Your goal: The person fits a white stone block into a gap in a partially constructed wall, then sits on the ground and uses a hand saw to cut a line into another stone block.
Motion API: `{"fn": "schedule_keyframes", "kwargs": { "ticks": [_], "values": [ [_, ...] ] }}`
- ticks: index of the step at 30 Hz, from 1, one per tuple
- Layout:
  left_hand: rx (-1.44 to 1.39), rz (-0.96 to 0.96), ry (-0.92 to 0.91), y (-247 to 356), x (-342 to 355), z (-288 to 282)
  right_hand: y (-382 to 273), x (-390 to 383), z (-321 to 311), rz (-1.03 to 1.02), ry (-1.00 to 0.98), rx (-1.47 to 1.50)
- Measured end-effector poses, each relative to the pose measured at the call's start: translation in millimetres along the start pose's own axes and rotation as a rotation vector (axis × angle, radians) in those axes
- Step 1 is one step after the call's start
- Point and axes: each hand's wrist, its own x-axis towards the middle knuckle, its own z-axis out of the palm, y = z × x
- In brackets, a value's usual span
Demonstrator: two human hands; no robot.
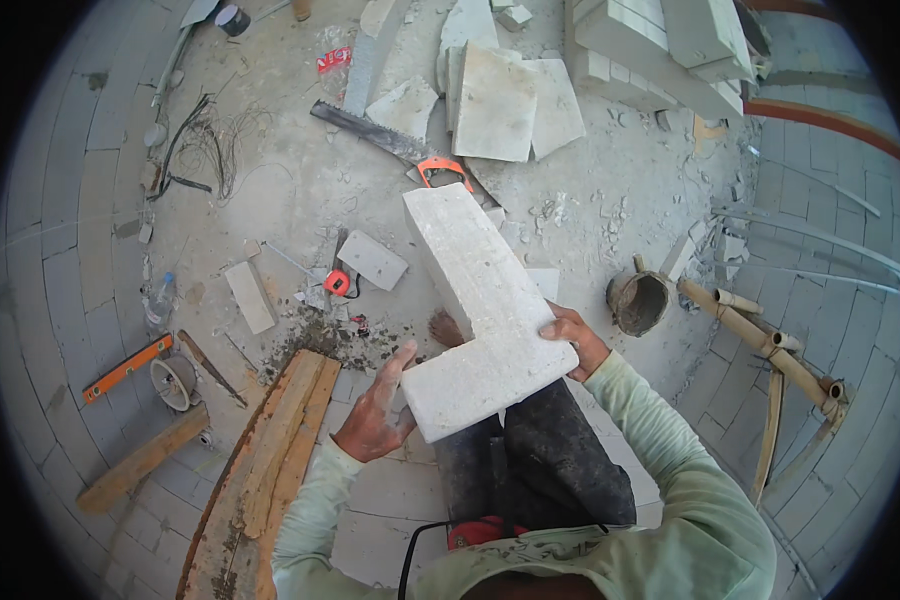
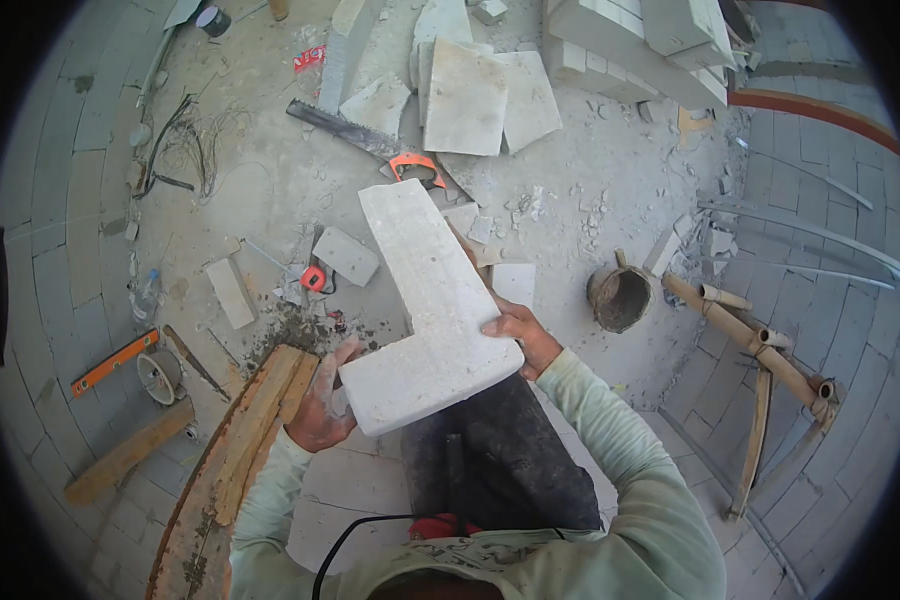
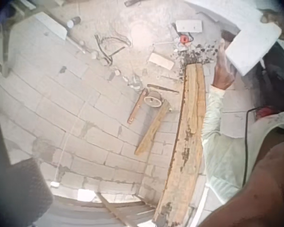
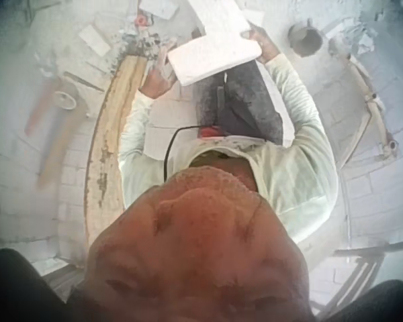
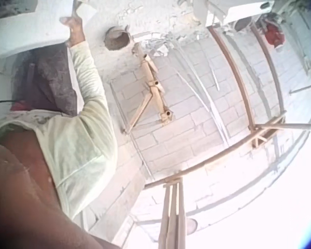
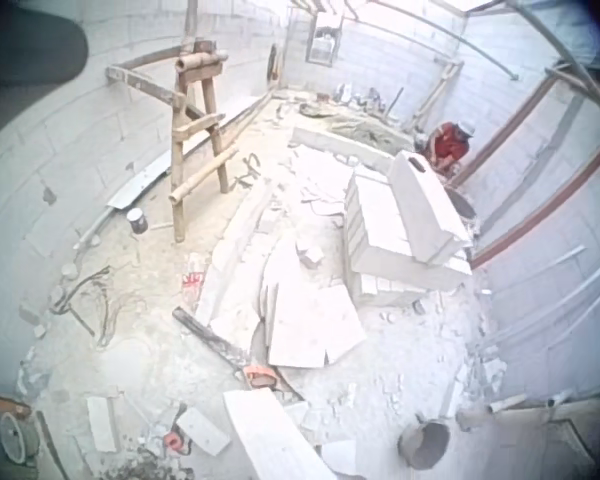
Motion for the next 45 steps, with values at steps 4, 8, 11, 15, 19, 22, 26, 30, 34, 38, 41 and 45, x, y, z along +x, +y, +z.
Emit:
{"fn": "schedule_keyframes", "kwargs": {
  "ticks": [4,8,11,15,19,22,26,30,34,38,41,45],
  "values": [
    [-0.109,-0.347,0.173,28,-35,18,16,-68,-10,-0.171,0.137,0.091],
    [-0.103,-0.490,0.311,55,-75,8,28,-149,-42,-0.235,0.298,0.287],
    [-0.083,-0.516,0.369,57,-107,-1,54,-200,-69,-0.320,0.468,0.399],
    [-0.049,-0.614,0.349,69,-111,-15,100,-251,-108,-0.376,0.762,0.564],
    [0.055,-0.584,0.357,27,-138,-27,159,-283,-170,-0.433,0.908,0.708],
    [0.065,-0.875,0.397,36,-159,-22,188,-310,-204,-0.464,0.982,0.860],
    [0.141,-1.225,0.503,-48,-227,-34,208,-329,-230,-0.560,0.973,1.097],
    [-0.011,-1.300,0.279,-5,-140,32,222,-365,-256,-0.640,0.933,1.260],
    [-0.077,-1.206,0.060,28,-19,105,224,-400,-279,-0.648,0.949,1.289],
    [-0.169,-1.061,-0.213,48,120,215,225,-454,-307,-0.650,0.964,1.243],
    [-0.282,-0.946,-0.433,68,212,310,235,-471,-327,-0.680,1.102,1.075],
    [-0.370,-0.686,-0.595,146,288,472,240,-508,-341,-0.723,1.247,0.950]
  ]
}}
